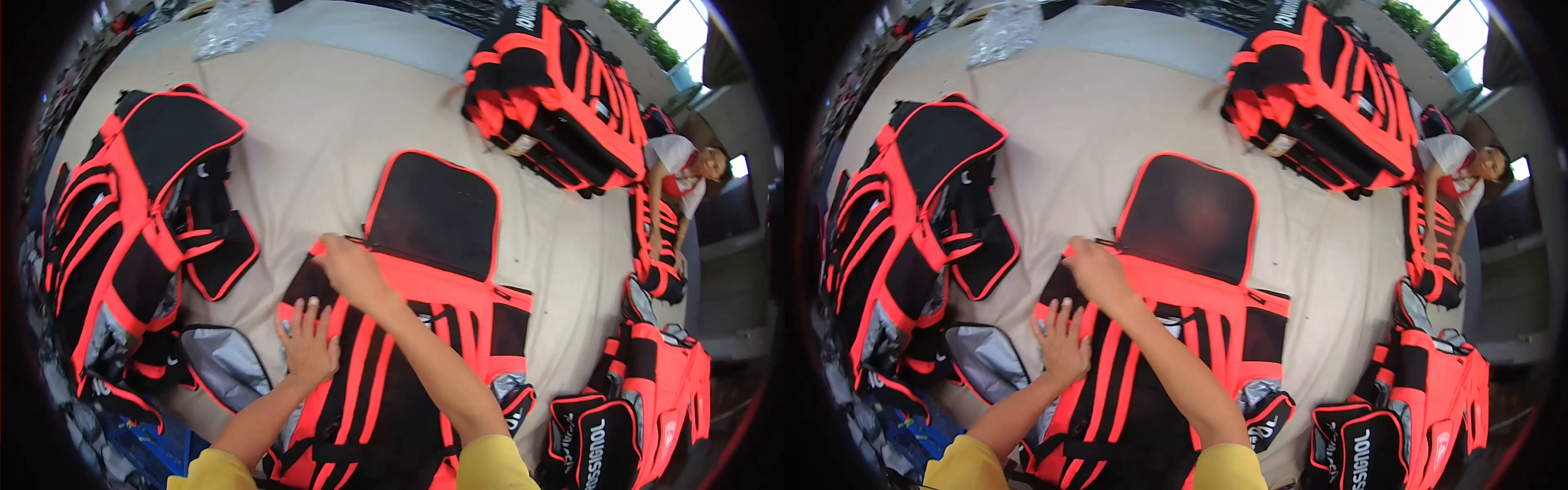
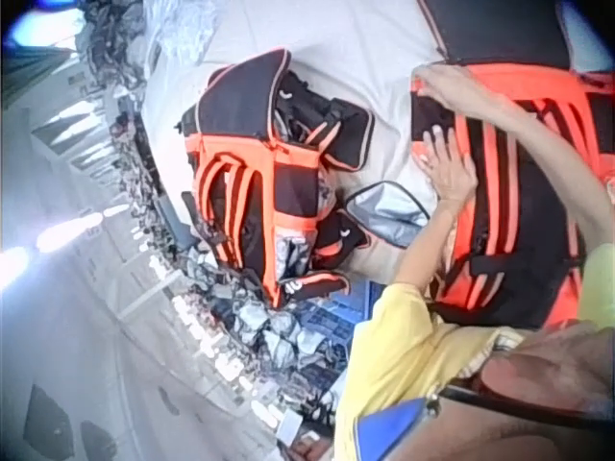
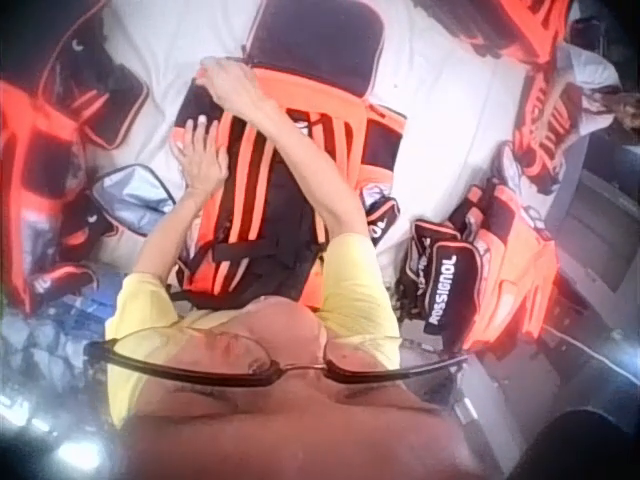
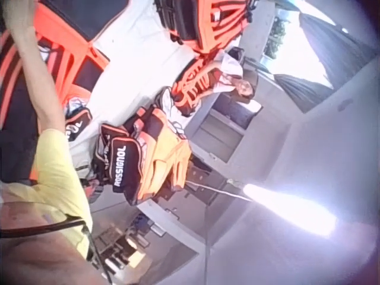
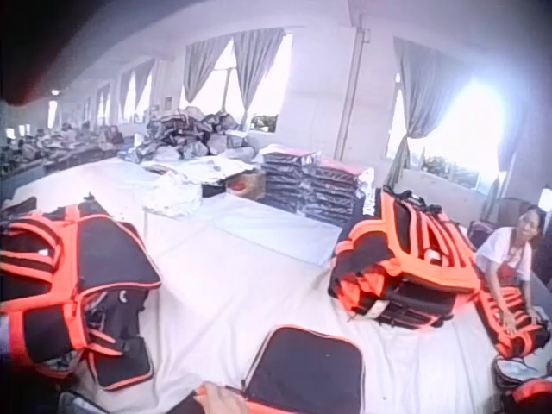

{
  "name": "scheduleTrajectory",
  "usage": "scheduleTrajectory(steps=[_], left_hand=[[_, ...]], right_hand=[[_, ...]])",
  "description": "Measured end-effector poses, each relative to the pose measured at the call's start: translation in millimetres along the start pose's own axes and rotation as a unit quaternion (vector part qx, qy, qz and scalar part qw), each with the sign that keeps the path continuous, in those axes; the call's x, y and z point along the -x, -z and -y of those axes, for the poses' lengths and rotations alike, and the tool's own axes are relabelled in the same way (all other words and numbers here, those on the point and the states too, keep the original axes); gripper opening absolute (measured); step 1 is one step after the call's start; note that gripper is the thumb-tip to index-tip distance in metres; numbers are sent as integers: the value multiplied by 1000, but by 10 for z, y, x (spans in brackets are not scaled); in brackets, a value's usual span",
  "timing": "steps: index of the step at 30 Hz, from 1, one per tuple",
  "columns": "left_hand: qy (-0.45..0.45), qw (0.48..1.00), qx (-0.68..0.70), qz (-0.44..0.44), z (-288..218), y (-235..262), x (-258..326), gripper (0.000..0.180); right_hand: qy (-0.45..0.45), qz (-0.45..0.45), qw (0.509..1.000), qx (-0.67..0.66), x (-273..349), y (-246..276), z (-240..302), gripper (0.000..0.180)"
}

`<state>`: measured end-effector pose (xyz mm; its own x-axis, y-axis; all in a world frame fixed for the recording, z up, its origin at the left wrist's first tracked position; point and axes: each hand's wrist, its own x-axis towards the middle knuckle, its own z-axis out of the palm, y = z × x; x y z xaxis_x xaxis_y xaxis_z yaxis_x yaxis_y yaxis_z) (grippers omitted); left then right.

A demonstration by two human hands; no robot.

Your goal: Inspecting and preparing red and black backpacks on a factory table.

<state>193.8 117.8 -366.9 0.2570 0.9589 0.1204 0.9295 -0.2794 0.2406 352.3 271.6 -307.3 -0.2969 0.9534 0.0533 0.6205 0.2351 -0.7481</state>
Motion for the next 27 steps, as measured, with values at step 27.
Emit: scheduleTrajectory(steps=[27], left_hand=[[-4, 999, -33, 23, 23, -17, -23, 62]], right_hand=[[-46, -18, 955, 294, -36, 1859, -1524, 61]])
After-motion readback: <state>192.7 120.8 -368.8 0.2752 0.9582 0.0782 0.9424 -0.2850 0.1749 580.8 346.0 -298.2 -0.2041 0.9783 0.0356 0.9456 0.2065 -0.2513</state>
